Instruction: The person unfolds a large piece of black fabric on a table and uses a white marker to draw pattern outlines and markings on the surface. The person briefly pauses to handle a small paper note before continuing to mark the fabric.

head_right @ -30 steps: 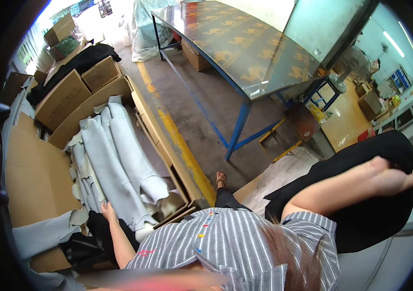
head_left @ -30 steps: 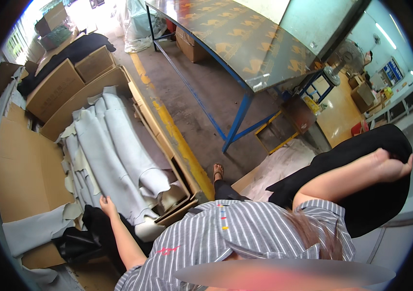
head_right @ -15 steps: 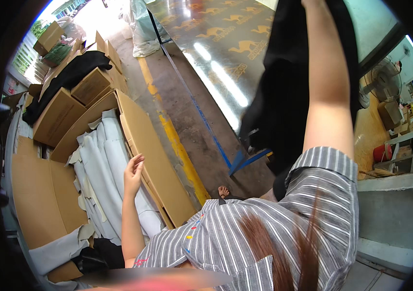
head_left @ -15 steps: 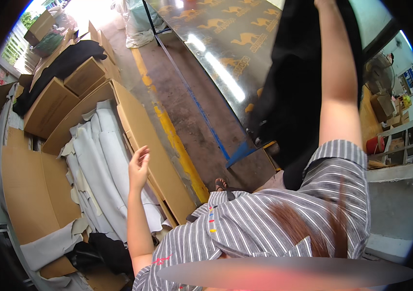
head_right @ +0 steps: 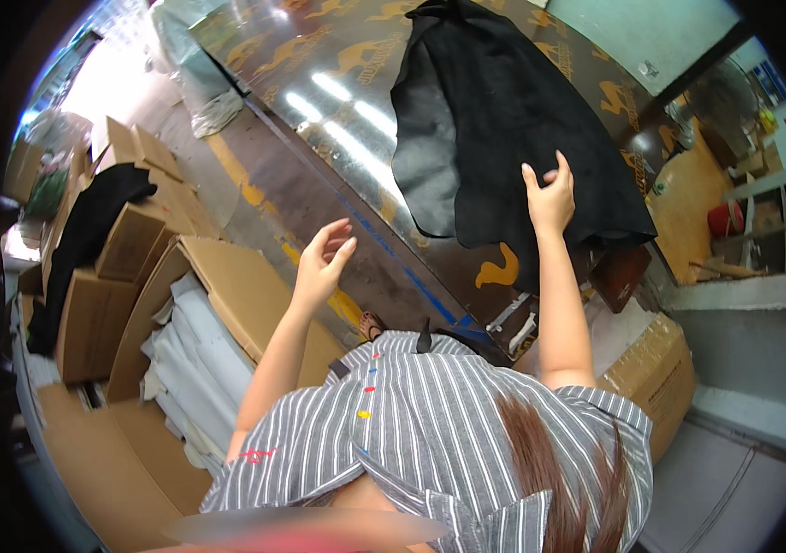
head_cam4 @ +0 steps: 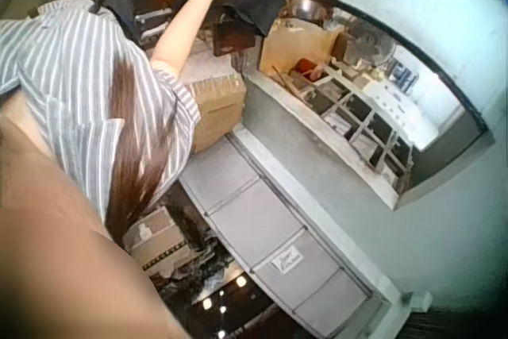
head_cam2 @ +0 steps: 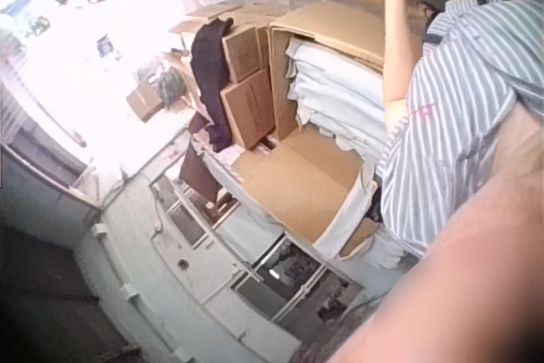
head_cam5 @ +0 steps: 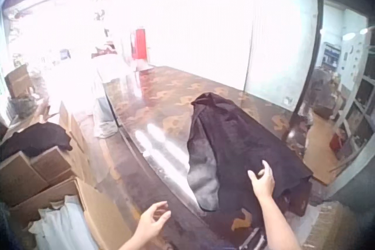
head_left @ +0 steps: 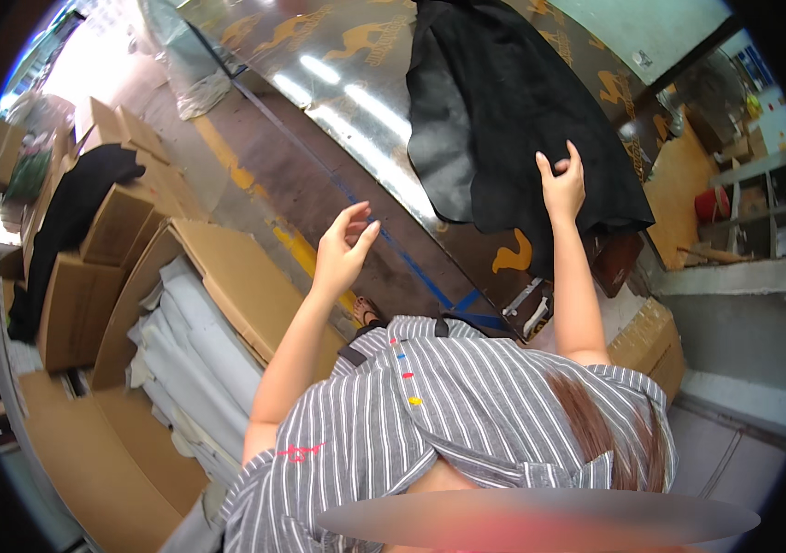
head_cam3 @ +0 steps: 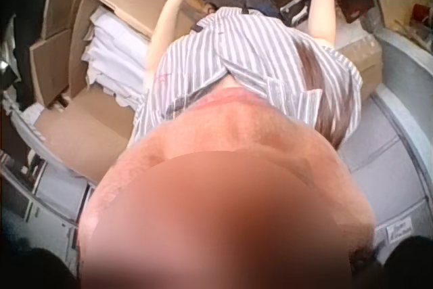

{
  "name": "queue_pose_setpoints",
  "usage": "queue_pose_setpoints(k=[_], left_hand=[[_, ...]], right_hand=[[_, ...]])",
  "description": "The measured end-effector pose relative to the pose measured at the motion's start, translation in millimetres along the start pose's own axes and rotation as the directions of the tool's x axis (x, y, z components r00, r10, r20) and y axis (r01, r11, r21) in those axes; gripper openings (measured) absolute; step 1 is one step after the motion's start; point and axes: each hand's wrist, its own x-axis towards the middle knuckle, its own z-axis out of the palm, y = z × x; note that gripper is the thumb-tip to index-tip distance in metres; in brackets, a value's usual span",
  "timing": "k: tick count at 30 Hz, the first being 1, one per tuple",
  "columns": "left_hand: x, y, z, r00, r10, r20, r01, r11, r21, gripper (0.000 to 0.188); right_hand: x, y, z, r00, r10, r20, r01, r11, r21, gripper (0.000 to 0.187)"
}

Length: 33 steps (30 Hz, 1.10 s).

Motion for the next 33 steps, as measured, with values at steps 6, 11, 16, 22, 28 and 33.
queue_pose_setpoints(k=[6,11,16,22,28,33], left_hand=[[144,5,-5,0.993,0.059,0.1,-0.068,0.994,0.084,0.047],[250,47,24,0.726,0.641,0.25,-0.686,0.648,0.331,0.033],[328,76,70,0.4,0.607,0.686,-0.913,0.33,0.241,0.067],[406,121,121,0.129,0.423,0.897,-0.965,-0.156,0.212,0.135],[350,130,142,-0.384,-0.002,0.923,-0.918,0.106,-0.382,0.018],[361,167,214,-0.19,0.398,0.898,-0.695,0.591,-0.409,0.026]], right_hand=[[-35,-48,31,0.997,0.074,0.036,-0.073,0.997,-0.019,0.085],[-23,-56,69,0.973,0.14,0.181,-0.081,0.95,-0.301,0.085],[3,-56,69,0.965,0.162,0.208,-0.142,0.984,-0.109,0.039],[-11,-145,-8,0.741,0.037,0.67,-0.199,0.966,0.166,0.032],[-78,-210,-89,0.695,0.548,0.465,-0.611,0.792,-0.019,0.022],[-118,-276,-113,0.677,0.278,-0.682,-0.521,0.835,-0.177,0.05]])
